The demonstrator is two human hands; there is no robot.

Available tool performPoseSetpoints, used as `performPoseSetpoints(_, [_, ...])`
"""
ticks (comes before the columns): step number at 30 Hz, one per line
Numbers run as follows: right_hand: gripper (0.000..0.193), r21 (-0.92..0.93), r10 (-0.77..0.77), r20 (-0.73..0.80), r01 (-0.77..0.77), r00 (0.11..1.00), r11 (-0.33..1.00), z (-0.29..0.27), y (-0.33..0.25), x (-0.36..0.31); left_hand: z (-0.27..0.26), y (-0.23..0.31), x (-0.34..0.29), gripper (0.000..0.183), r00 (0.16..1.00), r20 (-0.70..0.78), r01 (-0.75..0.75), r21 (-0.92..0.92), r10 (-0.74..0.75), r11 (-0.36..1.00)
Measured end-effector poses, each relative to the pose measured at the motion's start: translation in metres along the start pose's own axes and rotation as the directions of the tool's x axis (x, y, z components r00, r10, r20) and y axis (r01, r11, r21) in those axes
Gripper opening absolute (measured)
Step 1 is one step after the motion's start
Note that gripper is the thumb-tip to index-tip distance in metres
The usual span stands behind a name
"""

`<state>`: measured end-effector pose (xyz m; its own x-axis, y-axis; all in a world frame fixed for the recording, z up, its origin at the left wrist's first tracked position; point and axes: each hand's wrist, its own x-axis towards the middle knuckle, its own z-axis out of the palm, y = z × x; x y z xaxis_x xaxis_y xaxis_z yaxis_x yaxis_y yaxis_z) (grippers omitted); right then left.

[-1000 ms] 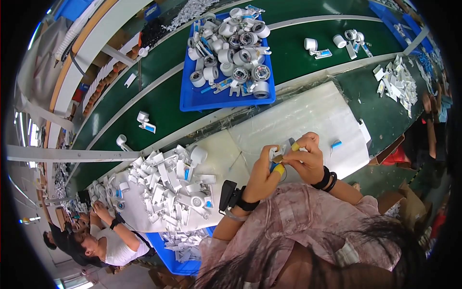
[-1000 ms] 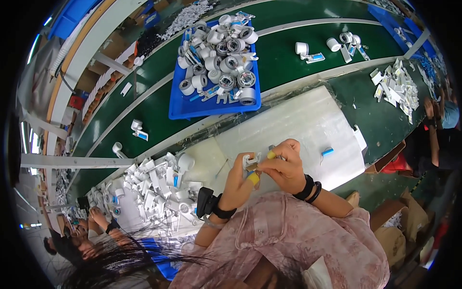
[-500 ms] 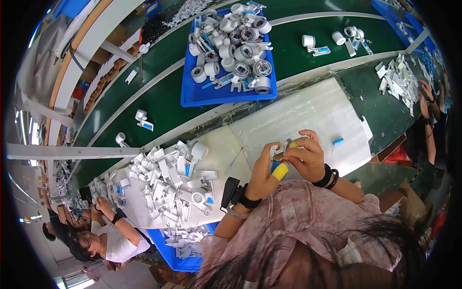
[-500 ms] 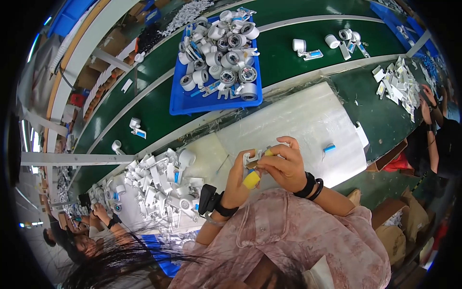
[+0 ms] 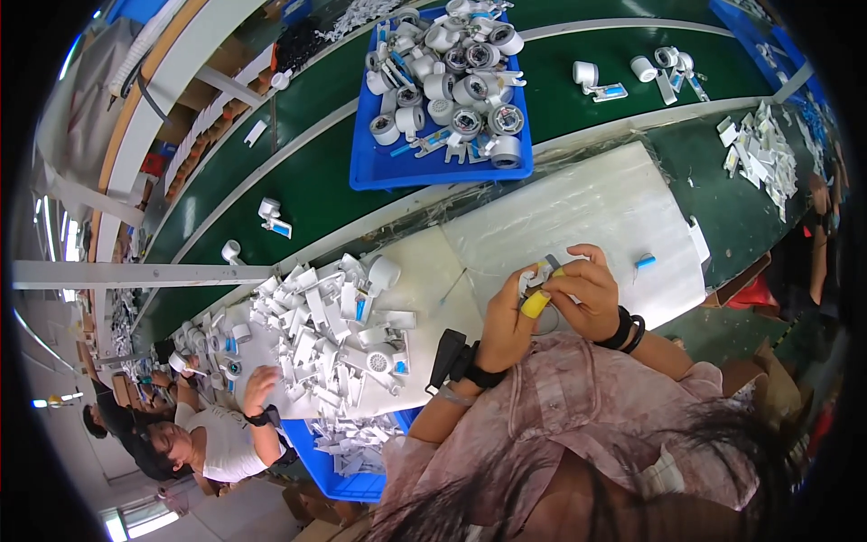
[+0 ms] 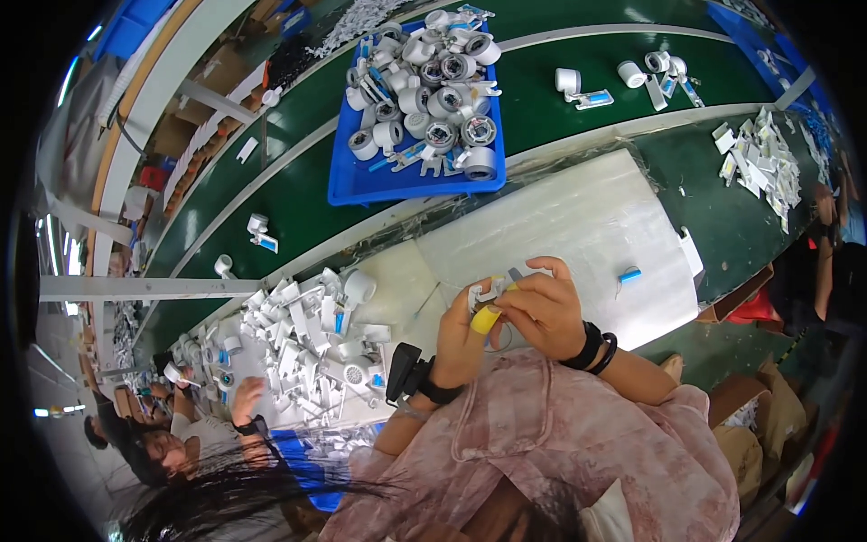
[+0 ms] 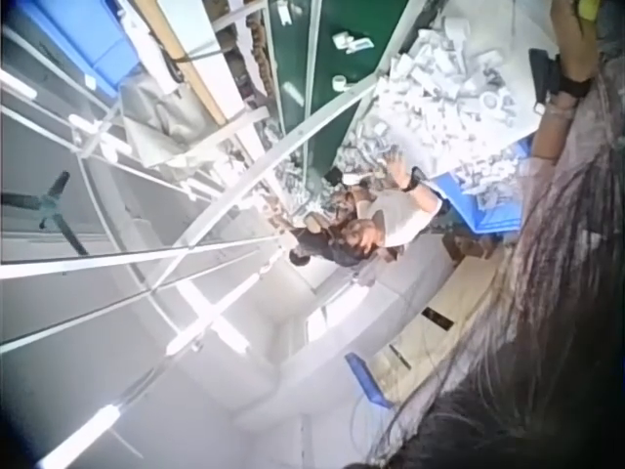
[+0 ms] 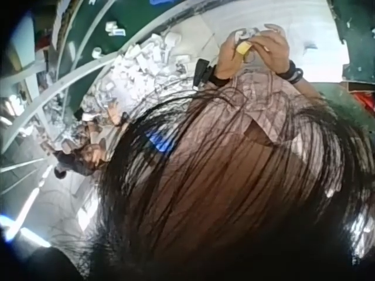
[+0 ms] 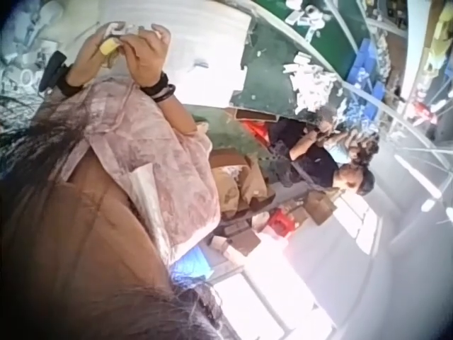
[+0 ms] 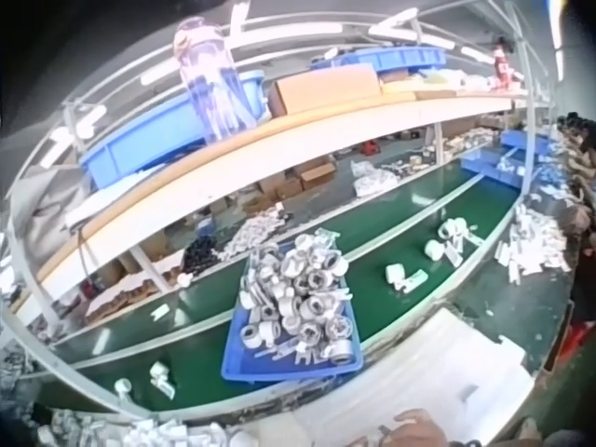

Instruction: The person assembles handheld fans by hand, picking up a motor and a battery, connecting the wires, and fitting them into a plastic housing. They then pick up a fan head and a back cover, snapping them onto the housing one at a time.

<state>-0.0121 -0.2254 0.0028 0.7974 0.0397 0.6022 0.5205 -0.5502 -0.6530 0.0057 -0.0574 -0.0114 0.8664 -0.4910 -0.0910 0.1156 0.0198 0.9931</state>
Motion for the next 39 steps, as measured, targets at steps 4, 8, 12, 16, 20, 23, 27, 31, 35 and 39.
performPoseSetpoints(4, [0.019, 0.014, -0.025, 0.022, 0.025, 0.999, 1.000, 0.003, 0.001, -0.003, 0.003, -0.002, 0.001, 0.032, 0.997, -0.053, -0.056, -0.001, 0.055, 0.998])
performPoseSetpoints(8, [0.018, 0.003, -0.039, 0.039, 0.039, 0.999, 0.999, 0.012, 0.008, -0.008, -0.010, -0.004, -0.002, 0.031, 1.000, -0.021, 0.011, 0.091, -0.010, 0.996])
performPoseSetpoints(12, [0.023, 0.141, 0.013, 0.083, -0.024, 0.996, 0.990, 0.019, 0.013, -0.007, -0.031, -0.012, -0.002, 0.029, 0.997, 0.028, 0.077, -0.076, -0.075, 0.994])
performPoseSetpoints(16, [0.028, 0.151, 0.193, 0.082, -0.203, 0.978, 0.967, 0.010, 0.023, -0.007, -0.068, -0.001, 0.019, 0.032, 0.977, -0.173, 0.084, -0.240, -0.127, 0.967])
performPoseSetpoints(20, [0.020, 0.221, 0.306, 0.082, -0.316, 0.949, 0.923, 0.002, 0.049, -0.014, -0.140, 0.001, 0.055, 0.036, 0.881, -0.473, -0.030, -0.103, -0.022, 0.994])
performPoseSetpoints(23, [0.019, 0.208, 0.340, 0.050, -0.343, 0.939, 0.916, -0.007, 0.072, -0.009, -0.207, 0.001, 0.079, 0.039, 0.774, -0.633, -0.037, -0.084, -0.025, 0.996])
performPoseSetpoints(27, [0.021, 0.114, 0.415, 0.057, -0.419, 0.908, 0.901, -0.033, 0.128, 0.004, -0.300, -0.035, 0.129, 0.027, 0.622, -0.783, -0.024, -0.012, 0.005, 1.000])
performPoseSetpoints(31, [0.022, -0.313, 0.200, 0.070, -0.169, 0.977, 0.934, -0.038, 0.209, 0.061, -0.438, -0.098, 0.111, 0.032, 0.508, -0.845, 0.302, 0.356, 0.167, 0.884])
performPoseSetpoints(35, [0.025, -0.637, 0.103, 0.095, -0.019, 0.990, 0.771, -0.071, 0.295, 0.089, -0.362, -0.097, 0.146, 0.045, 0.560, -0.796, 0.500, 0.546, 0.230, 0.672])
performPoseSetpoints(39, [0.032, -0.769, 0.042, 0.173, 0.108, 0.984, 0.630, -0.056, 0.339, 0.132, -0.322, -0.106, 0.105, 0.046, 0.620, -0.682, 0.412, 0.703, 0.388, 0.579])
